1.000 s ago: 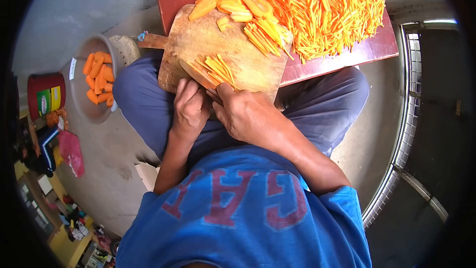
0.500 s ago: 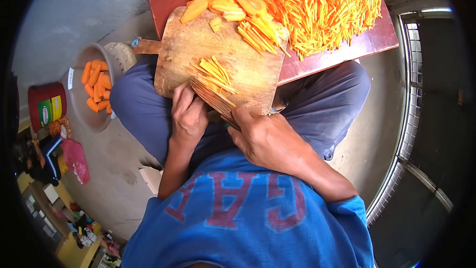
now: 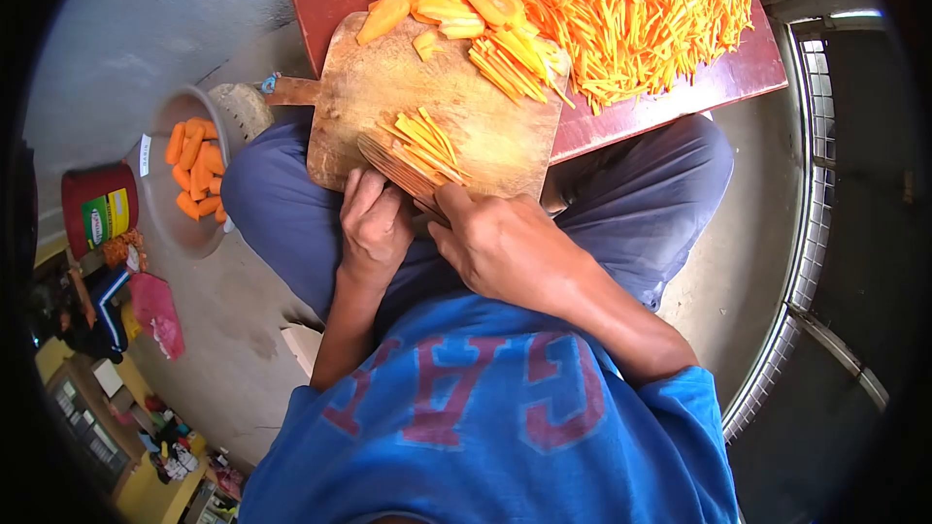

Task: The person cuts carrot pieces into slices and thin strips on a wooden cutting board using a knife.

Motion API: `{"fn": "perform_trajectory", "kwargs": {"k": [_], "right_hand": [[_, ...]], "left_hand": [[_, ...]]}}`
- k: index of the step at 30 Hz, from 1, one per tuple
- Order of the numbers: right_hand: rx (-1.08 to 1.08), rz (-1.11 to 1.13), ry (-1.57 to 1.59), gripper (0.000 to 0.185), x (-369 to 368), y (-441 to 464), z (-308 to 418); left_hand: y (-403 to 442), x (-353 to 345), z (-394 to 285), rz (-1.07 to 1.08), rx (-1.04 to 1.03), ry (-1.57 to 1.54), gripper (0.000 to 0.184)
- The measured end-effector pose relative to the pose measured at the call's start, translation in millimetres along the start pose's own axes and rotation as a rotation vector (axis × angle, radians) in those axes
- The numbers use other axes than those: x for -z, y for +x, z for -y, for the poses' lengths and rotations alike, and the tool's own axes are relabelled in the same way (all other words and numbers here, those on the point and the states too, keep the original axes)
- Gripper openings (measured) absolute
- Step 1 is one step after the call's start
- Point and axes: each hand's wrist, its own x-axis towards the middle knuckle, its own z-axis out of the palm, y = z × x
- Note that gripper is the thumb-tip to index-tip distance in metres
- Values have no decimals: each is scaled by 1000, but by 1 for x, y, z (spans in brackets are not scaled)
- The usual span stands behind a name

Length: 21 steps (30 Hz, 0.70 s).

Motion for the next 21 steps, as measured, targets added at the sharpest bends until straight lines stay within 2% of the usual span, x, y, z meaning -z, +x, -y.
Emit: {"fn": "perform_trajectory", "kwargs": {"k": [5, 11, 17, 21], "right_hand": [[-84, -2, 56, 24, 4, -19, 9], [-2, -13, -33, 23, -6, -1, 0], [-90, 32, 37, 25, 7, -18, 13], [-23, 20, -28, 26, -4, 2, 6]], "left_hand": [[-1, -1, -1, -25, 5, -34, 22], [-2, 2, -1, 6, 23, -8, 19], [-2, 0, -1, -49, -2, -38, 22], [-4, 1, 1, -11, 3, -22, 26]]}}
